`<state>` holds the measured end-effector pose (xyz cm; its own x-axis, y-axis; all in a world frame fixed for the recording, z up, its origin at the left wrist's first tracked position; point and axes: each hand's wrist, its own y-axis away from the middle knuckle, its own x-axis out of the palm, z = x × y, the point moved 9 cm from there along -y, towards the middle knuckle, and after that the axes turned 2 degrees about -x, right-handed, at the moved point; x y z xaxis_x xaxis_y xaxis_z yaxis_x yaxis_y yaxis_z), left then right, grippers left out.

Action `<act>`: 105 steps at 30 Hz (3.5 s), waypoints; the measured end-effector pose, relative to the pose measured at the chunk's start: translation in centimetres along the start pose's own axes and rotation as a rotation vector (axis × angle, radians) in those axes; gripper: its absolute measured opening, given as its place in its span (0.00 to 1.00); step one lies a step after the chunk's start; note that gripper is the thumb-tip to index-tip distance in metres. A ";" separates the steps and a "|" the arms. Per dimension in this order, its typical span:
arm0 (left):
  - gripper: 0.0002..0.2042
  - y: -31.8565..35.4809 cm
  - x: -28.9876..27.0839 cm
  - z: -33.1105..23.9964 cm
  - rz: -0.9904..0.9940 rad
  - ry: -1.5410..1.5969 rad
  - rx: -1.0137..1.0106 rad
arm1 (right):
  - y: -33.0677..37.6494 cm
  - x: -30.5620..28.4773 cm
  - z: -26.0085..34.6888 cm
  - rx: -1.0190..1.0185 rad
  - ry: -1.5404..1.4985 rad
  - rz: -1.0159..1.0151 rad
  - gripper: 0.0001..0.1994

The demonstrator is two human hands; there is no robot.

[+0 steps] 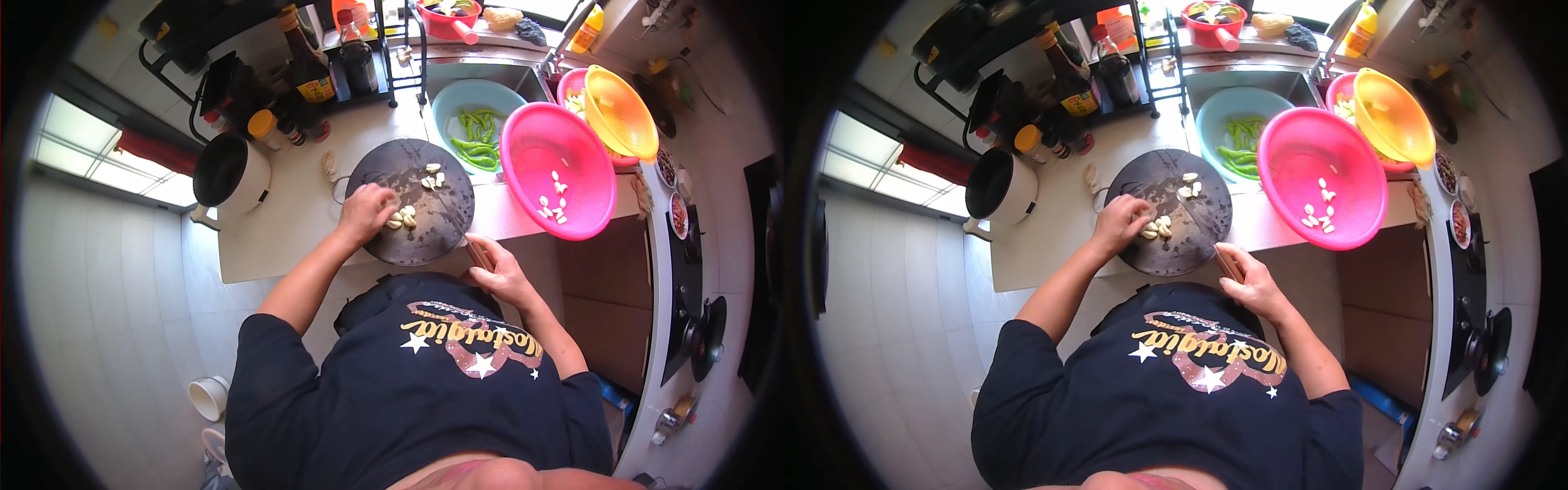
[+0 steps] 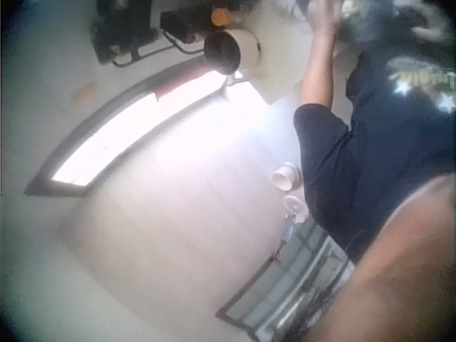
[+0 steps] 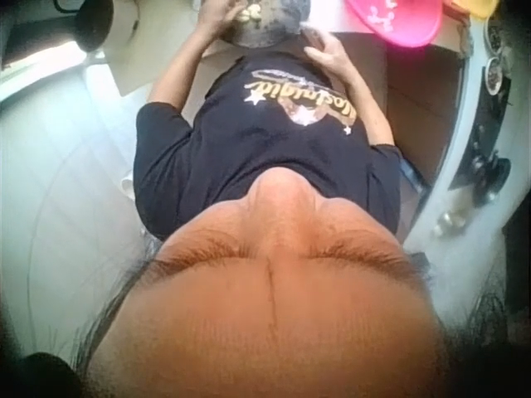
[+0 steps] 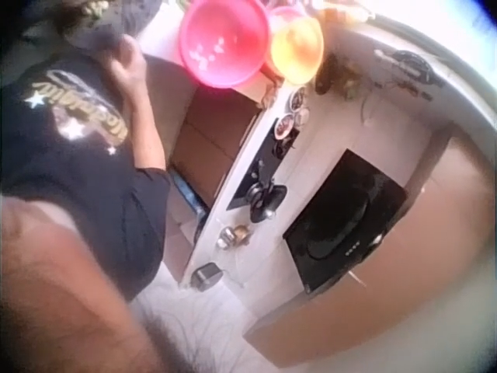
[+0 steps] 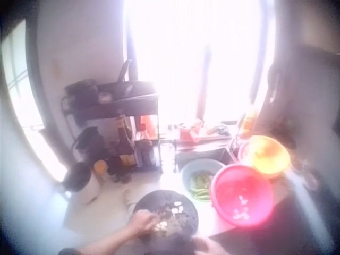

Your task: The person smashes and peels cloves of garlic with a cleaver, places the garlic in a bowl, then rinses green peppers in a sink before slicing them with the cleaver.

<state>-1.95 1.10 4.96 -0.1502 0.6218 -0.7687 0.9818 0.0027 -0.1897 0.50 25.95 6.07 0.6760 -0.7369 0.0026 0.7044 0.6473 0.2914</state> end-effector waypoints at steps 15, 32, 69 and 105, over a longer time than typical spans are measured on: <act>0.08 0.6 1.6 -1.9 -0.066 -0.118 0.133 | 1.0 -0.6 -0.3 0.225 -0.088 0.137 0.23; 0.13 -0.5 3.4 -7.3 -0.102 -0.222 0.309 | 3.2 -2.1 0.5 -0.378 0.515 -0.268 0.26; 0.14 0.2 2.8 -1.5 -0.079 -0.122 0.078 | -2.1 0.7 -0.6 0.140 -0.278 0.002 0.28; 0.19 3.8 -0.9 -1.8 -0.149 -0.147 0.016 | -1.4 3.4 1.4 -0.106 0.144 -0.057 0.30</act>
<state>2.16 1.98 6.03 -0.3103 0.4940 -0.8122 0.9456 0.0731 -0.3169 1.51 22.23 7.00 0.6532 -0.7421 -0.1505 0.7560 0.6280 0.1843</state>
